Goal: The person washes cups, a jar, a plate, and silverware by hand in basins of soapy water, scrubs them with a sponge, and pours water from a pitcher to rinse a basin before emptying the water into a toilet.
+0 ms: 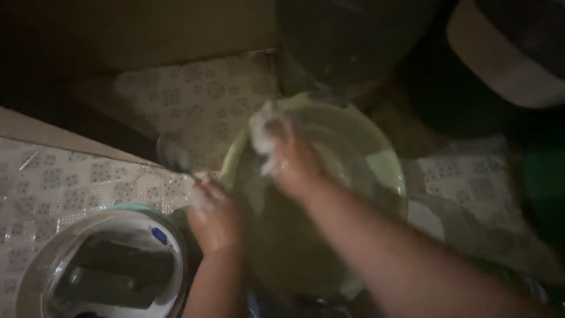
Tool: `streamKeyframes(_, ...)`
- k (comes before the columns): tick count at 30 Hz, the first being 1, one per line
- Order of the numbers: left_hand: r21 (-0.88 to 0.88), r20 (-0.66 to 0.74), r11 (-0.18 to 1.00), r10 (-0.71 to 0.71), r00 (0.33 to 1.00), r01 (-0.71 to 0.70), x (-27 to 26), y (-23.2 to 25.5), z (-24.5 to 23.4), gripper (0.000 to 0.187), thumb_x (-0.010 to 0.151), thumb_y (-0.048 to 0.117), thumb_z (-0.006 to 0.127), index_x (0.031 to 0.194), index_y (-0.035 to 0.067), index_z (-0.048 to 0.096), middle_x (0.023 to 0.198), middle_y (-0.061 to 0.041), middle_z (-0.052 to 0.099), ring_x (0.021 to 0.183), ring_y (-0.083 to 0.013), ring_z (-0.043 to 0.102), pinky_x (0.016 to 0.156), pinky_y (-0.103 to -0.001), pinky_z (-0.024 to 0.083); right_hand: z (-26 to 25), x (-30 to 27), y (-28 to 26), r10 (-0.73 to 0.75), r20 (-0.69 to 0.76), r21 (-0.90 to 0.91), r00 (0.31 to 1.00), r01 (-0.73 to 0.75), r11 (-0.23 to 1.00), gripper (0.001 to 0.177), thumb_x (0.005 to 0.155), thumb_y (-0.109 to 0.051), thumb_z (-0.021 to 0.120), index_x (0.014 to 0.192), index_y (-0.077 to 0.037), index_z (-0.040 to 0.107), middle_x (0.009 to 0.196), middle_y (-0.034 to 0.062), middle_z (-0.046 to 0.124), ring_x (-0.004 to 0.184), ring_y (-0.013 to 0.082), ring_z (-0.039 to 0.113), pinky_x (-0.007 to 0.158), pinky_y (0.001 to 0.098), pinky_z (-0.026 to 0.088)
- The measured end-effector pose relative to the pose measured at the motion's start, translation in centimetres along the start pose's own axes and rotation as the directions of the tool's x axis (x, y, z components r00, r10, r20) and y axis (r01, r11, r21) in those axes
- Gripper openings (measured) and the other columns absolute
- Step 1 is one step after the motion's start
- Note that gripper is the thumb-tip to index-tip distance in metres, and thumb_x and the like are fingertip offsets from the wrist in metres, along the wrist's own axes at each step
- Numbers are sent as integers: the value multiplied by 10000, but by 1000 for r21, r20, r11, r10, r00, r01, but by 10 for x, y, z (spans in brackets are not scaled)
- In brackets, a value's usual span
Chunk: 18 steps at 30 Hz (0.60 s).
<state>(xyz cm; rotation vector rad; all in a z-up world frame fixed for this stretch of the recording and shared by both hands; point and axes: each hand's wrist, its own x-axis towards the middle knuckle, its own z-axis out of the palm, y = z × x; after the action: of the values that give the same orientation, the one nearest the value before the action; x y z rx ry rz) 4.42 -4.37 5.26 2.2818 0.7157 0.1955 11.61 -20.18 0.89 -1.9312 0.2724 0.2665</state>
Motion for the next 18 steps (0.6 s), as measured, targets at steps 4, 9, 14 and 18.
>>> streamKeyframes(4, 76, -61, 996, -50, 997, 54, 6, -9, -9, 456, 1062, 314, 375, 1128, -59, 628, 1014, -327, 668, 877, -464, 697, 742, -508, 556, -78, 0, 22, 37, 264, -762, 964, 185, 621, 456, 1078, -166, 499, 1532, -182, 454, 1610, 140, 371, 1455, 362, 397, 1139, 506, 335)
streamKeyframes(9, -140, 26, 941, -307, 951, 308, -2, 2, -19, 531, 1071, 400, 395, 1047, -62, 656, 938, -323, 689, 877, -482, 670, 809, -519, 515, -12, -98, 84, 343, 298, -868, 891, 103, 486, 612, 919, -100, 596, 1509, -129, 434, 1490, 164, 484, 1351, 322, 493, 1128, 415, 412)
streamKeyframes(14, 160, 109, 972, -194, 975, 175, 9, -6, -16, 516, 1102, 415, 374, 1120, -19, 652, 959, -358, 686, 936, -504, 675, 840, -540, 523, 29, -75, 46, -33, 328, -377, 944, 163, 912, 610, 747, -143, 736, 1344, -165, 611, 1244, 93, 670, 1161, 268, 646, 1019, 400, 521)
streamKeyframes(18, -132, 52, 988, 86, 995, -78, 28, -8, -23, 423, 1024, 275, 329, 1116, -41, 594, 1021, -262, 710, 916, -383, 737, 783, -451, 575, -79, -32, 3, 15, 241, -763, 970, 180, 620, 705, 618, -198, 889, 1281, -270, 660, 1235, 65, 704, 1159, 261, 661, 1035, 418, 514)
